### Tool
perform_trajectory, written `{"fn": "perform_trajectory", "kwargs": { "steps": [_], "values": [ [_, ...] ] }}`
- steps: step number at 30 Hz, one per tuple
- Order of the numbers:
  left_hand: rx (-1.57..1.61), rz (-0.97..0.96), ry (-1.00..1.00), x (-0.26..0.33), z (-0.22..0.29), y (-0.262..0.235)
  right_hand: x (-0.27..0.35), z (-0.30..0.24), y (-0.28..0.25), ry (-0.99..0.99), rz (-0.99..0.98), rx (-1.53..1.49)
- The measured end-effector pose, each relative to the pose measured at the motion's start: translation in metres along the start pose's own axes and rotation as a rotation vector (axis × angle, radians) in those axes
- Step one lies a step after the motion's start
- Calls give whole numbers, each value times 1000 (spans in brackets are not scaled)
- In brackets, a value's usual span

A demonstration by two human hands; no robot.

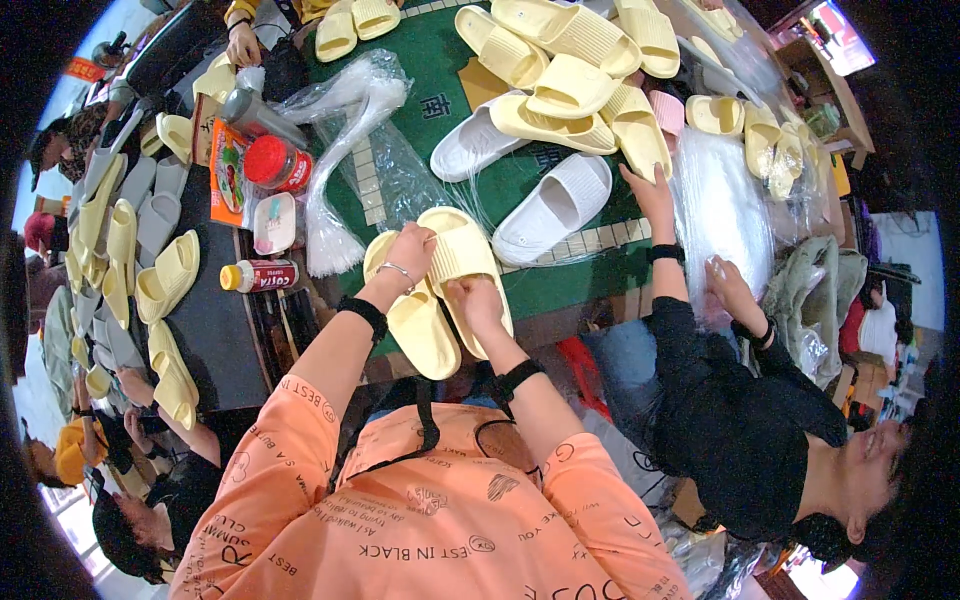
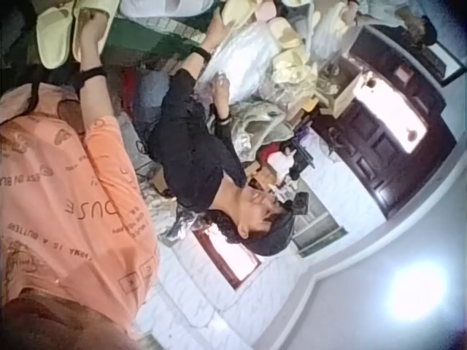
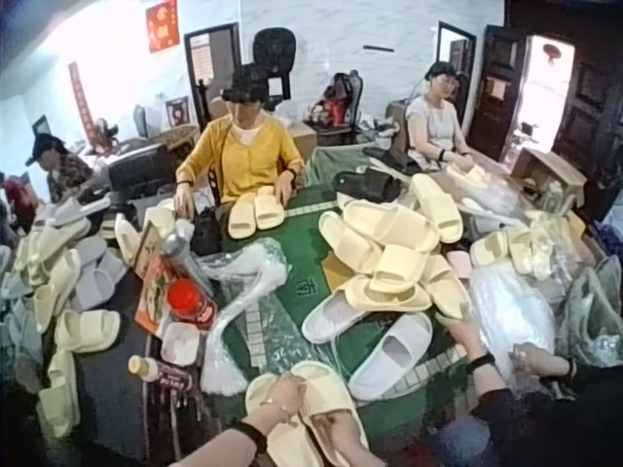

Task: Assembling and finishing various colored slides/shoes at a production table.

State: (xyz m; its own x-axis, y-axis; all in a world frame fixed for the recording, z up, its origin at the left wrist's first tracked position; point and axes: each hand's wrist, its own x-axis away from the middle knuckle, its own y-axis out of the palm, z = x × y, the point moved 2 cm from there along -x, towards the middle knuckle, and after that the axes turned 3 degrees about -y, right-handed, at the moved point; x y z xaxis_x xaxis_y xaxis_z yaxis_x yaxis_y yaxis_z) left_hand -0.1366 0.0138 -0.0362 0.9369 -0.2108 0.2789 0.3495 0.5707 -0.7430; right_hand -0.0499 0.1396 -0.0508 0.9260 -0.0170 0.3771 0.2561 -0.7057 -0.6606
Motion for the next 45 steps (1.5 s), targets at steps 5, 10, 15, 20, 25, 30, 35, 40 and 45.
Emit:
{"fn": "perform_trajectory", "kwargs": {
  "steps": [5, 10, 15, 20, 25, 30, 35, 40, 45],
  "values": [
    [12, -11, -6, -2, -3, 1, -7, 10, 16, 199, -72, -921],
    [-32, -72, -49, -5, -7, 0, -8, 0, 20, 242, -25, -901],
    [-72, -240, -187, -11, -3, 0, -25, -3, 34, 310, 232, -1481],
    [-94, -225, -206, -13, -4, 0, -25, -2, 40, 264, 189, -1421],
    [-158, -250, -260, -21, -11, 5, -22, -6, 36, 361, 94, -1429],
    [52, -299, -339, -21, -10, 4, -22, -2, 35, 352, 152, -1475],
    [150, -222, -379, -21, -20, 8, -11, -7, 25, 373, 147, -1401],
    [266, 28, -346, -16, -18, 2, 36, -6, -6, 253, -28, -898],
    [663, 173, -264, -1, -11, -14, 23, -59, -42, -176, 255, -498]
  ]
}}
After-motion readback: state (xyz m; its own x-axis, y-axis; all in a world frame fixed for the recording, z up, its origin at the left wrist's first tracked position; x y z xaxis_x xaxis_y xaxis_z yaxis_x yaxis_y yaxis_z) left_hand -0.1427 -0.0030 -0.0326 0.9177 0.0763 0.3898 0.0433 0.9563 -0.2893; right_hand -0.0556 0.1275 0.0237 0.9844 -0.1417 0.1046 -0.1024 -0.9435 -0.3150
